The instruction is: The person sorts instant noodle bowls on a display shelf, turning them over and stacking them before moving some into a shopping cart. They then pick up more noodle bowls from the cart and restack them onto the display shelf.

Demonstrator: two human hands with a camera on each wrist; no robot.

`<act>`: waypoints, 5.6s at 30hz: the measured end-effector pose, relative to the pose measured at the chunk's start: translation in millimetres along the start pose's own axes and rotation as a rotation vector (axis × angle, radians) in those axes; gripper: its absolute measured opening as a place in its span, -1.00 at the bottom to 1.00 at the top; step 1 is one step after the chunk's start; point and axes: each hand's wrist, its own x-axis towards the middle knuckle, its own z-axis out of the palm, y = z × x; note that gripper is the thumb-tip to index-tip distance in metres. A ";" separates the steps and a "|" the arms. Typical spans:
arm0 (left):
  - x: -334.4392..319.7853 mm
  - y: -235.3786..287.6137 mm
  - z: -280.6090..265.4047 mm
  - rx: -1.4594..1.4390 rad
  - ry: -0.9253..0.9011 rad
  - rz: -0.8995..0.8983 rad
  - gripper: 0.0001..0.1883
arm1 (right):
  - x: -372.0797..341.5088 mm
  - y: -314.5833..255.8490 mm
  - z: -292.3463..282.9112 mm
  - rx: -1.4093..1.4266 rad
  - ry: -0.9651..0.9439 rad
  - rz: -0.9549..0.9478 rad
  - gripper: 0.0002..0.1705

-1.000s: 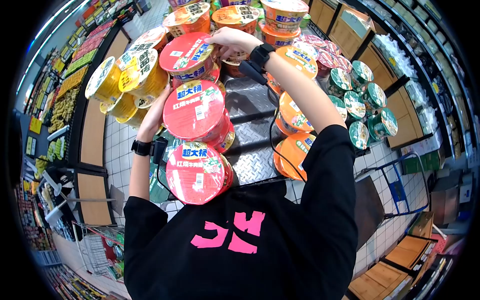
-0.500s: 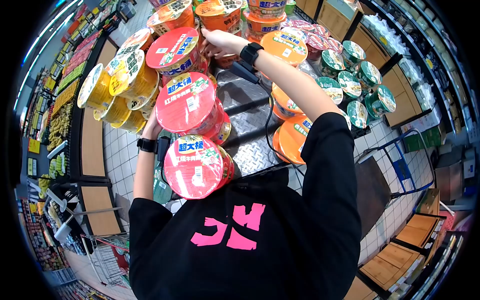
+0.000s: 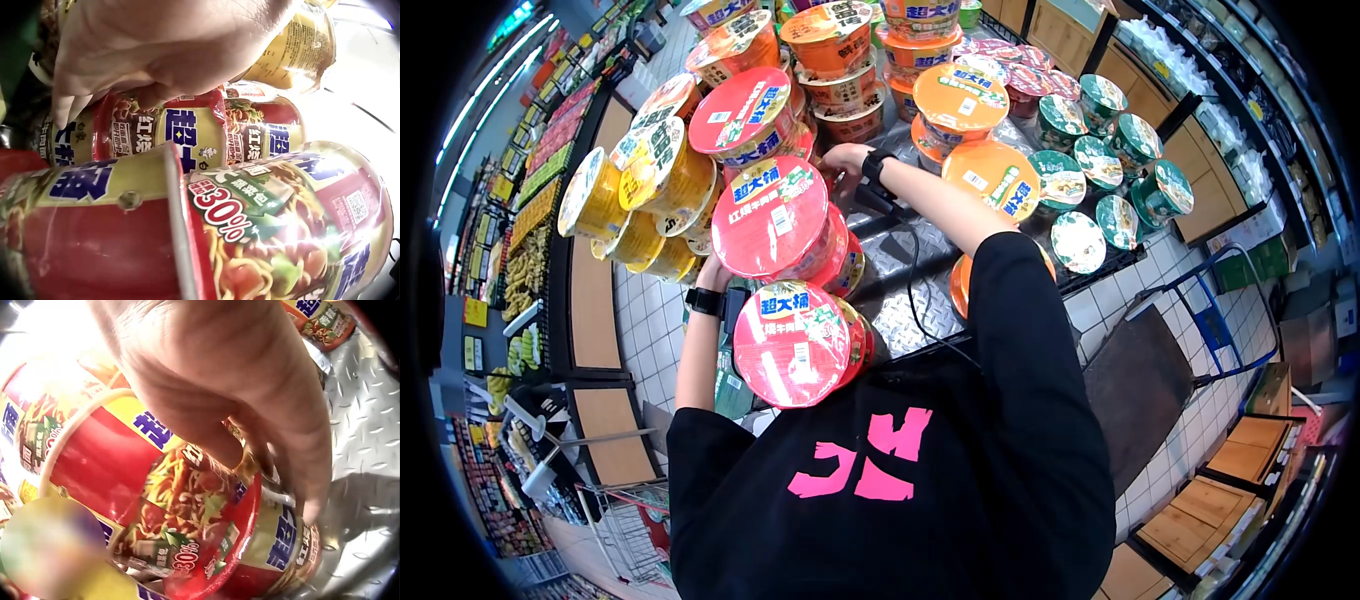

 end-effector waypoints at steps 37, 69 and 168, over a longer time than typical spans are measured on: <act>32.6 -9.3 4.2 0.072 -0.044 -0.072 -0.48 | -71.4 16.8 78.6 1.162 0.561 0.468 -0.46; 27.3 -11.1 6.2 0.145 -0.131 -0.085 -0.46 | -106.6 -83.7 35.2 1.400 1.116 0.824 -0.20; -53.6 -50.9 3.5 -0.110 -0.204 -0.163 -0.49 | -69.4 -164.0 163.3 0.644 1.014 0.857 -0.70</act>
